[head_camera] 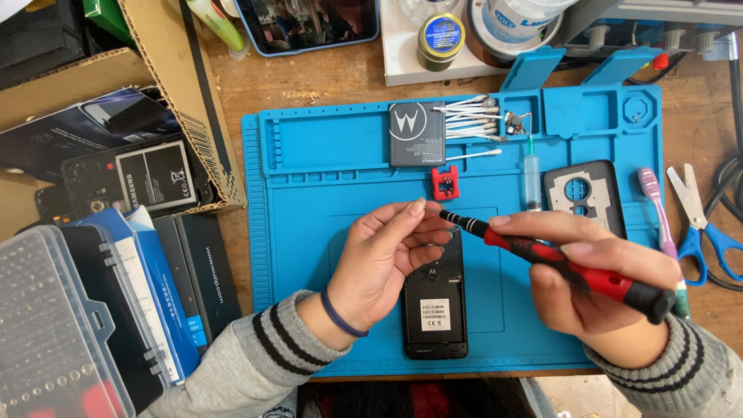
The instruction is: The person uses a screwdriver to remove screws from the back of a smartphone and places them into a red magnetic holder. The person repeats this process for several screws around the camera module area.
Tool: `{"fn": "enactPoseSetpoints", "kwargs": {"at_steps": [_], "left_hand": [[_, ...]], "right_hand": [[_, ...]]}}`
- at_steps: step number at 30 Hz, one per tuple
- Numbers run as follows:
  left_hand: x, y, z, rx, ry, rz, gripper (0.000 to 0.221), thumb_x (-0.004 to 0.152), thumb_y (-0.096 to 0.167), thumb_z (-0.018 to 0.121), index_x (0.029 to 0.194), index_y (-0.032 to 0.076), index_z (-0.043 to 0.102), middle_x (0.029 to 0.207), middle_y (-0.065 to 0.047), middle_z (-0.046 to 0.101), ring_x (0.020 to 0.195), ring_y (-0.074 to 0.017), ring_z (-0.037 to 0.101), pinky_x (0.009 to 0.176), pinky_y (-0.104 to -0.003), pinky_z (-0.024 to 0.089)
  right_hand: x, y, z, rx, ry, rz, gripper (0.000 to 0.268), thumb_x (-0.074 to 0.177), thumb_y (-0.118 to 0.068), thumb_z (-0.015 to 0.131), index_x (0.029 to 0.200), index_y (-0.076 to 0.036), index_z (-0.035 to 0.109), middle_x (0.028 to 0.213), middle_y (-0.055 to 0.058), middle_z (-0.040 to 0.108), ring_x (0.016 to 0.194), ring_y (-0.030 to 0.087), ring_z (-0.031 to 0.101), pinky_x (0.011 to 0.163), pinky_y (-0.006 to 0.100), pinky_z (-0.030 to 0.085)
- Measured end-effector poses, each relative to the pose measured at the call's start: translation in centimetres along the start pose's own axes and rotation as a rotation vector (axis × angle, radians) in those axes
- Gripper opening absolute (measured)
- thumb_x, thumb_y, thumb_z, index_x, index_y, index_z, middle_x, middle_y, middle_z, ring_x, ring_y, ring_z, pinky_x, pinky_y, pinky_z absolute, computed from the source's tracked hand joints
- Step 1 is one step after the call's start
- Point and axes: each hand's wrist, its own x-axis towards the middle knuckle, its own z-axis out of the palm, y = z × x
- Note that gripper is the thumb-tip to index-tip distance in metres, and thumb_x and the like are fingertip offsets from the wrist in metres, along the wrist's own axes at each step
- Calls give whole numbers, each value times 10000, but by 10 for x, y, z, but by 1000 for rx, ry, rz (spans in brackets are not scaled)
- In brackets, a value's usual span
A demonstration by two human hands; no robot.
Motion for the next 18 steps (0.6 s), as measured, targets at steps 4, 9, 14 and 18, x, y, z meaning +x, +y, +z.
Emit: {"fn": "enactPoseSetpoints", "kwargs": {"at_steps": [4,9,14,18], "left_hand": [[1,-2,-2,-25,-16,12,323,888,196,643,1090,-55,669,914,-189,708,811,-247,699,658,-286,590],[2,-6,-6,-75,-82,50,303,913,173,624,1130,-37,647,983,-163,685,834,-233,700,618,-276,607],[1,-7,-7,-82,-100,54,291,931,165,601,1145,-30,633,1004,-180,680,857,-245,697,631,-269,597],[2,-11,-12,-117,-144,67,292,907,98,627,1164,-41,615,1051,-175,671,870,-223,686,640,-262,609]], "right_hand": [[-1,-2,-3,-3,-53,-2,333,930,-62,517,1171,-133,298,1104,343,608,1015,376,746,865,397,658],[-1,-1,2,-2,-21,-14,333,928,-49,500,1148,-128,263,1076,342,596,995,374,737,851,402,654],[-2,4,7,9,37,-43,315,925,-48,486,1128,-115,254,1022,348,594,956,385,733,812,406,667],[0,3,4,-9,33,1,298,935,-70,469,1119,-138,245,1052,356,600,958,378,735,836,408,645]]}}
